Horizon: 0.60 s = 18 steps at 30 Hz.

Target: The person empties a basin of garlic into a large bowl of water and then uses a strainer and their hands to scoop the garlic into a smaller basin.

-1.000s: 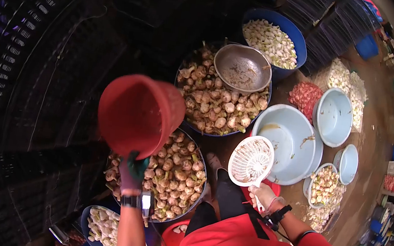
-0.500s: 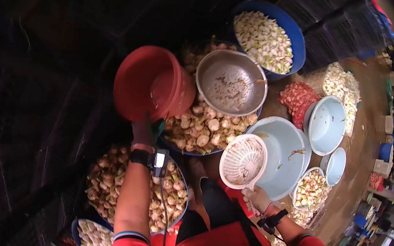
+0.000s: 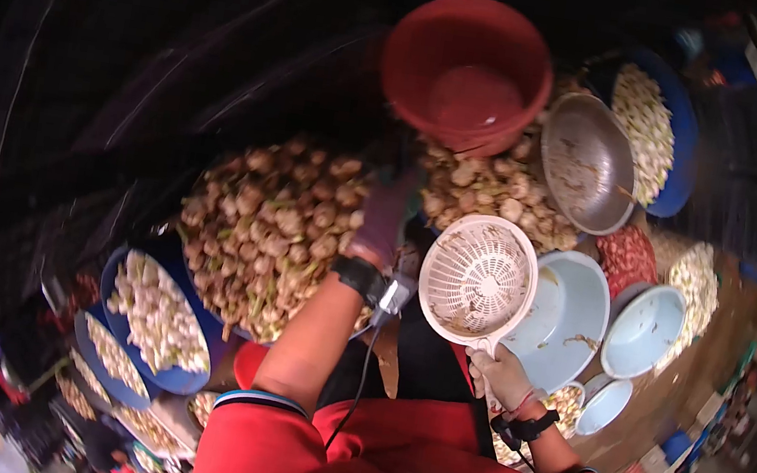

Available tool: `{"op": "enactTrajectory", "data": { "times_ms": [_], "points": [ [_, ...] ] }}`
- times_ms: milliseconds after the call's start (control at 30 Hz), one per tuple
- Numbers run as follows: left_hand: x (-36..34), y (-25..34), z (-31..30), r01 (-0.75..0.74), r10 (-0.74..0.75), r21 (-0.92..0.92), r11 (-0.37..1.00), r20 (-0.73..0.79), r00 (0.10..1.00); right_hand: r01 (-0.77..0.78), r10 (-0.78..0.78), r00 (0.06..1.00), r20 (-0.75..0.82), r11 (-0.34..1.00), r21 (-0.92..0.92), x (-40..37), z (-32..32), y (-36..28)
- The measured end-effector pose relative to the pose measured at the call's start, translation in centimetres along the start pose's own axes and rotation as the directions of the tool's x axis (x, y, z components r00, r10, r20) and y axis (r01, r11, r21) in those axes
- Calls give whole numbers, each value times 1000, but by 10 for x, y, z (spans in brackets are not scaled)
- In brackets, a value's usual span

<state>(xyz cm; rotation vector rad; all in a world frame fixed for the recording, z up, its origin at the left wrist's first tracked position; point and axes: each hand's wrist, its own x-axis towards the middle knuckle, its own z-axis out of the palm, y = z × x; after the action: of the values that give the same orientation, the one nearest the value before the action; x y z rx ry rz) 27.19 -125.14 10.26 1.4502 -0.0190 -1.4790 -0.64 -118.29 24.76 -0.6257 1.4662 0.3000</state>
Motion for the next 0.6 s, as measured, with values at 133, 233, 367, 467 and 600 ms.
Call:
{"op": "enactTrajectory", "data": {
  "times_ms": [133, 233, 367, 467, 600],
  "points": [
    [-79, -72, -75, 193, -88, 407, 893, -263, 961, -49, 67, 969, 237, 996, -80, 11, 50, -28],
    [-141, -112, -120, 329, -258, 122, 936, -397, 881, -206, 141, 869, 475, 974, 89, 31, 86, -24],
    [-189, -163, -155, 417, -558, -540, 731, -123, 820, -240, 222, 783, 581, 970, -48, 63, 136, -14],
    [-201, -185, -165, 334, -507, -720, 608, -28, 861, -195, 311, 837, 451, 938, -285, 58, 165, -25],
    [-205, -199, -159, -192, 338, 631, 752, -119, 934, -59, 125, 960, 250, 965, -257, 80, 147, -21]
  ]
}}
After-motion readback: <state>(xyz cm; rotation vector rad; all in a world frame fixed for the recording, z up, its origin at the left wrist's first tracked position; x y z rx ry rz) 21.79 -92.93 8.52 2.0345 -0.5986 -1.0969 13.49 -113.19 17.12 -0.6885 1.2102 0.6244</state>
